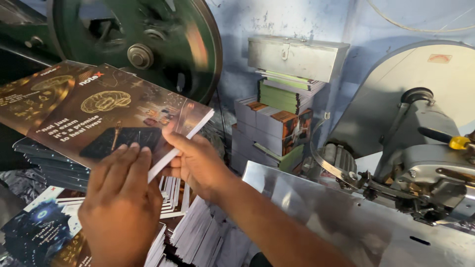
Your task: The person places books one at a time into a binding machine, aligns them, and operates the machine to bind the covers. After each cycle, the person removes the bound book and sets it aside, repeating the process with the next book from a nearby stack.
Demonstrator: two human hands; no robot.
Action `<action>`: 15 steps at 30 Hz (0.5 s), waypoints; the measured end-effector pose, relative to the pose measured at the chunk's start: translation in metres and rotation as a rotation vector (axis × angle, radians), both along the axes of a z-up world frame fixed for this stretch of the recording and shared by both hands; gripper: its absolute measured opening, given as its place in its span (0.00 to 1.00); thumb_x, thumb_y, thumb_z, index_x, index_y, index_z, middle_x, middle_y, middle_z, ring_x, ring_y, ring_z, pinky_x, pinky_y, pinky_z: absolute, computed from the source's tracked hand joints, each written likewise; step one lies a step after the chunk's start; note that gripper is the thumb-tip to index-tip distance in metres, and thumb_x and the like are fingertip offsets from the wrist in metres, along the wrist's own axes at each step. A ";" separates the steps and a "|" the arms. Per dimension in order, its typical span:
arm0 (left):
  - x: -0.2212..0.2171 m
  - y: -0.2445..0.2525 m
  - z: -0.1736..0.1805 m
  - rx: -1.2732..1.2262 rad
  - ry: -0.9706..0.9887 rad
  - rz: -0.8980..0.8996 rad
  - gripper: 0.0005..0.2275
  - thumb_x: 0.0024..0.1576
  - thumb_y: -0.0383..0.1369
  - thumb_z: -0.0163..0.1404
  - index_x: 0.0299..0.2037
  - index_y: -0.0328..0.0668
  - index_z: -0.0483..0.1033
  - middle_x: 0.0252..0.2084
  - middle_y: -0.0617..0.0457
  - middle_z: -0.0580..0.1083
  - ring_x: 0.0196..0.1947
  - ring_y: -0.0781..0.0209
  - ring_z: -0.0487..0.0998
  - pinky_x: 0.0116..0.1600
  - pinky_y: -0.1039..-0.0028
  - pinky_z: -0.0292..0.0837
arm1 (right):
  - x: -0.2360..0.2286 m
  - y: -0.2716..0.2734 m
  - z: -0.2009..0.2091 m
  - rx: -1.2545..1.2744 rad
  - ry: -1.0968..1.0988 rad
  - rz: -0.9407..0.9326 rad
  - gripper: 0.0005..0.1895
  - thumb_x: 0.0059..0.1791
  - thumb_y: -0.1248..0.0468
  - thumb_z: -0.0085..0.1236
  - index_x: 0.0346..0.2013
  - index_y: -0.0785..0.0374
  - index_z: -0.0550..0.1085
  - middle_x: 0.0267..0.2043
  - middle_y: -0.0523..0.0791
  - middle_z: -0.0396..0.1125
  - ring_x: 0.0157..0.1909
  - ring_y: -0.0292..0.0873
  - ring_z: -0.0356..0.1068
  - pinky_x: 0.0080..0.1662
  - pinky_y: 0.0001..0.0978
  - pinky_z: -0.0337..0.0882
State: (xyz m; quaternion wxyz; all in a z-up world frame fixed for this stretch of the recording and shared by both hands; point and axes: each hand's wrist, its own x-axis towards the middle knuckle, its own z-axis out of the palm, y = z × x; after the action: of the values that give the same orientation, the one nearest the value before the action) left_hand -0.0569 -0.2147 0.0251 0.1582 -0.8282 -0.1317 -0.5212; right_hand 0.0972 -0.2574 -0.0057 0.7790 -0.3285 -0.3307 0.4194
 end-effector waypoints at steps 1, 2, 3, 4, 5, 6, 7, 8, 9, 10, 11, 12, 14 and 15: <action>-0.001 0.000 -0.004 0.019 -0.006 -0.006 0.16 0.47 0.23 0.55 0.46 0.33 0.82 0.50 0.46 0.79 0.54 0.50 0.79 0.56 0.66 0.76 | -0.001 0.001 -0.001 -0.029 -0.013 -0.048 0.27 0.57 0.51 0.52 0.64 0.67 0.66 0.58 0.53 0.68 0.53 0.48 0.73 0.55 0.47 0.74; -0.001 0.000 -0.008 -0.011 0.009 -0.009 0.16 0.48 0.25 0.56 0.48 0.35 0.82 0.51 0.48 0.79 0.56 0.51 0.79 0.57 0.66 0.76 | -0.001 0.000 -0.003 0.015 -0.008 -0.043 0.26 0.56 0.53 0.52 0.64 0.65 0.65 0.60 0.50 0.68 0.54 0.47 0.73 0.56 0.47 0.74; 0.000 -0.001 -0.012 -0.041 0.025 -0.012 0.16 0.50 0.26 0.56 0.50 0.37 0.82 0.53 0.49 0.79 0.58 0.52 0.79 0.59 0.67 0.76 | -0.002 -0.003 -0.005 0.059 -0.003 -0.038 0.25 0.56 0.55 0.51 0.64 0.64 0.65 0.62 0.47 0.68 0.54 0.45 0.73 0.56 0.47 0.75; 0.001 0.000 -0.013 -0.070 0.039 -0.016 0.16 0.51 0.27 0.57 0.51 0.38 0.82 0.55 0.50 0.79 0.59 0.52 0.78 0.61 0.67 0.76 | -0.001 -0.007 -0.006 0.104 0.000 -0.035 0.24 0.55 0.56 0.51 0.63 0.62 0.64 0.63 0.45 0.68 0.55 0.44 0.73 0.57 0.47 0.75; 0.002 -0.001 -0.014 -0.073 0.049 -0.027 0.16 0.50 0.30 0.59 0.49 0.40 0.83 0.54 0.51 0.79 0.59 0.53 0.78 0.60 0.66 0.75 | 0.000 -0.010 -0.008 0.081 0.014 -0.048 0.24 0.55 0.57 0.51 0.64 0.63 0.64 0.62 0.48 0.68 0.54 0.46 0.73 0.56 0.48 0.75; 0.003 -0.003 -0.014 -0.076 0.060 -0.037 0.15 0.50 0.33 0.60 0.48 0.42 0.83 0.53 0.52 0.79 0.58 0.53 0.78 0.58 0.66 0.75 | 0.001 -0.015 -0.009 0.059 0.029 -0.061 0.25 0.56 0.58 0.51 0.65 0.63 0.64 0.62 0.51 0.68 0.53 0.47 0.72 0.54 0.48 0.75; 0.003 -0.006 -0.015 -0.079 0.071 -0.047 0.15 0.49 0.36 0.61 0.46 0.44 0.84 0.53 0.53 0.79 0.57 0.53 0.78 0.57 0.65 0.75 | 0.003 -0.019 -0.011 0.037 0.043 -0.074 0.25 0.56 0.59 0.51 0.66 0.64 0.64 0.61 0.54 0.69 0.52 0.49 0.72 0.53 0.49 0.75; 0.003 -0.010 -0.015 -0.042 0.068 -0.040 0.17 0.47 0.41 0.61 0.45 0.45 0.84 0.52 0.53 0.79 0.56 0.52 0.78 0.54 0.64 0.75 | 0.006 -0.025 -0.012 0.061 0.047 -0.078 0.25 0.55 0.60 0.51 0.66 0.64 0.63 0.64 0.51 0.67 0.54 0.48 0.72 0.55 0.47 0.75; 0.003 -0.014 -0.015 -0.005 0.065 -0.032 0.20 0.44 0.47 0.61 0.43 0.46 0.83 0.50 0.53 0.79 0.55 0.51 0.78 0.52 0.62 0.74 | 0.009 -0.033 -0.014 0.085 0.051 -0.082 0.26 0.54 0.61 0.51 0.66 0.64 0.62 0.67 0.49 0.66 0.56 0.47 0.72 0.56 0.46 0.75; 0.004 -0.017 -0.016 0.030 0.061 -0.027 0.23 0.42 0.52 0.61 0.42 0.46 0.83 0.49 0.53 0.79 0.54 0.50 0.78 0.49 0.61 0.74 | 0.013 -0.041 -0.015 0.109 0.054 -0.087 0.27 0.53 0.62 0.50 0.66 0.65 0.62 0.70 0.47 0.64 0.58 0.46 0.72 0.57 0.44 0.75; 0.004 -0.019 -0.017 0.027 0.080 -0.022 0.26 0.41 0.57 0.60 0.41 0.46 0.84 0.49 0.54 0.79 0.53 0.51 0.78 0.48 0.61 0.73 | 0.016 -0.047 -0.018 0.118 0.048 -0.103 0.28 0.53 0.61 0.52 0.66 0.65 0.61 0.70 0.48 0.64 0.59 0.45 0.72 0.58 0.43 0.75; 0.005 -0.022 -0.020 0.021 0.098 -0.022 0.29 0.40 0.61 0.59 0.40 0.47 0.84 0.48 0.54 0.79 0.51 0.52 0.78 0.46 0.61 0.72 | 0.020 -0.055 -0.023 0.126 0.041 -0.123 0.29 0.52 0.61 0.53 0.67 0.65 0.61 0.70 0.48 0.64 0.60 0.45 0.72 0.58 0.43 0.75; 0.011 -0.023 -0.024 -0.047 0.137 -0.047 0.28 0.42 0.61 0.59 0.38 0.46 0.84 0.46 0.54 0.80 0.48 0.54 0.78 0.45 0.61 0.72 | 0.028 -0.071 -0.037 0.112 0.025 -0.163 0.31 0.52 0.59 0.55 0.67 0.66 0.61 0.70 0.49 0.64 0.61 0.45 0.72 0.60 0.40 0.75; 0.014 -0.023 -0.026 -0.111 0.157 -0.073 0.24 0.45 0.57 0.61 0.38 0.45 0.84 0.45 0.54 0.80 0.47 0.55 0.78 0.45 0.61 0.72 | 0.034 -0.080 -0.046 0.090 0.017 -0.184 0.31 0.51 0.59 0.56 0.66 0.66 0.62 0.69 0.50 0.65 0.62 0.44 0.72 0.60 0.38 0.76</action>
State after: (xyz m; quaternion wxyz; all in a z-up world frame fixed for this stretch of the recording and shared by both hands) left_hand -0.0430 -0.2377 -0.0006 0.1028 -0.8783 -0.1173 -0.4520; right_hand 0.1310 -0.3376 -0.0513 0.8309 -0.3186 -0.3109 0.3338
